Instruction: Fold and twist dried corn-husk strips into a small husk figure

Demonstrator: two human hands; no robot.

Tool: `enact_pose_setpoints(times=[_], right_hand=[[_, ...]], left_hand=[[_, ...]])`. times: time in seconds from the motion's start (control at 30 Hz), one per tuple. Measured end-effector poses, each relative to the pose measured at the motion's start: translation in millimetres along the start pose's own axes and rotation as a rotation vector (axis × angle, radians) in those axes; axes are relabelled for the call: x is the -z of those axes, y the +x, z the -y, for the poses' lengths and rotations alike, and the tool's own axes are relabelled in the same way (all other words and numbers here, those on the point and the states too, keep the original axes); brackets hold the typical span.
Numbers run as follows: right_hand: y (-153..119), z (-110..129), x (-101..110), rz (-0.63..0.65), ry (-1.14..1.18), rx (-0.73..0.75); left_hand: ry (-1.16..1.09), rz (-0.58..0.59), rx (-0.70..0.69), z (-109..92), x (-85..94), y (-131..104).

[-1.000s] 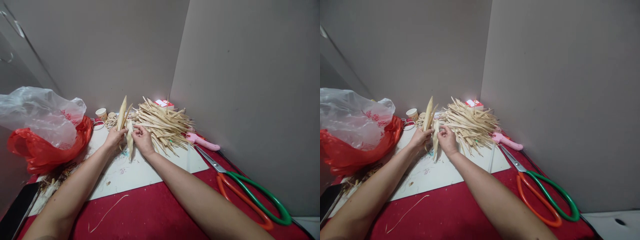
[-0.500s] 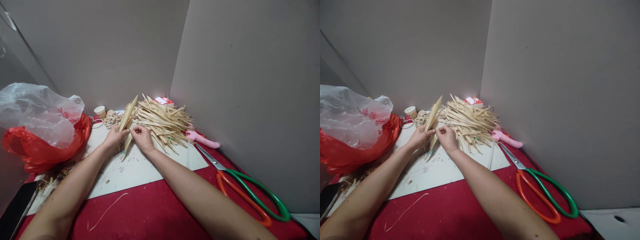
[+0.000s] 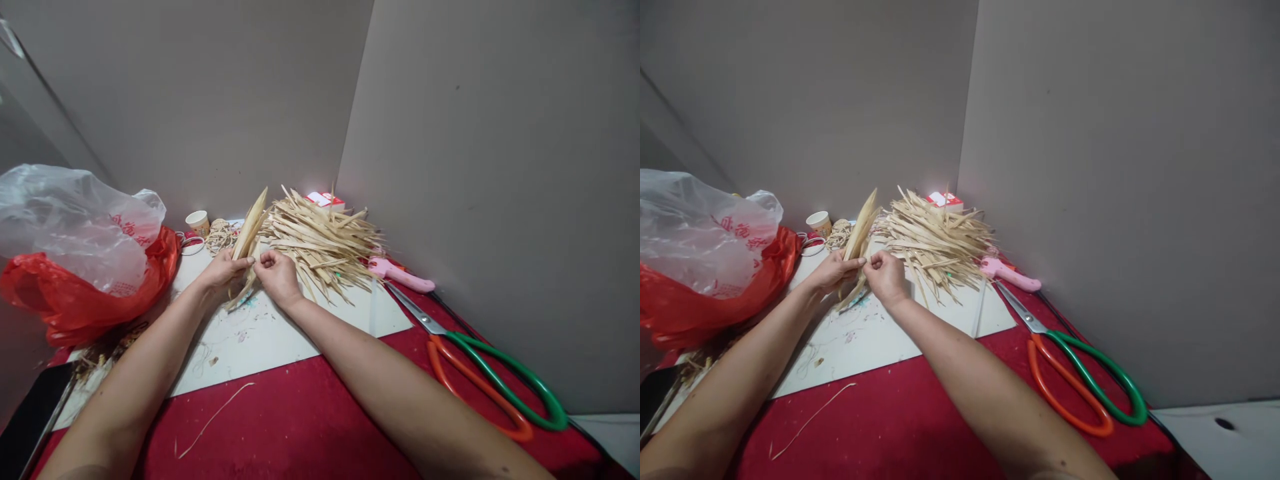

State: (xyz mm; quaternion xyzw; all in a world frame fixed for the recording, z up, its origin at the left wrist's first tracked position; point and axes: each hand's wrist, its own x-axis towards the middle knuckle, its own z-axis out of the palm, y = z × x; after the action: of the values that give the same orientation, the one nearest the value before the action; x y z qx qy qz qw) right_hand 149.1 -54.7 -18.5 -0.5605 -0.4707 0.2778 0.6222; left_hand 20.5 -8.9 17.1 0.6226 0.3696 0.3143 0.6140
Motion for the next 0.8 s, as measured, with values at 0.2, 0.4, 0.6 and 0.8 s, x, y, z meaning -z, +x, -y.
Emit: enact_pose_setpoints(times=[0.2,0.4,0.6,0.8], right_hand=[[2.3,-1.0,2.8,0.138,0.123,-0.108],[1.0,-0.9,2.8,0.089,-0.016,0.008],[1.0,0.0,1.5,0.007,-0.192,0.079],[6.4,2.5,6.3,-0.069,-0.077,0.035]], left_hand=[[0.092,-0.040,-0.045,-6.2,-1.4,-3.9],[0.069,-0.018,0.000,-5.8,-0.8,-5.6],[0.218,-0.051,-0.116,-5.6,-5.5,-0.6],[0.248,-0.246,-0.190,-5.0,-12.5,3.8]])
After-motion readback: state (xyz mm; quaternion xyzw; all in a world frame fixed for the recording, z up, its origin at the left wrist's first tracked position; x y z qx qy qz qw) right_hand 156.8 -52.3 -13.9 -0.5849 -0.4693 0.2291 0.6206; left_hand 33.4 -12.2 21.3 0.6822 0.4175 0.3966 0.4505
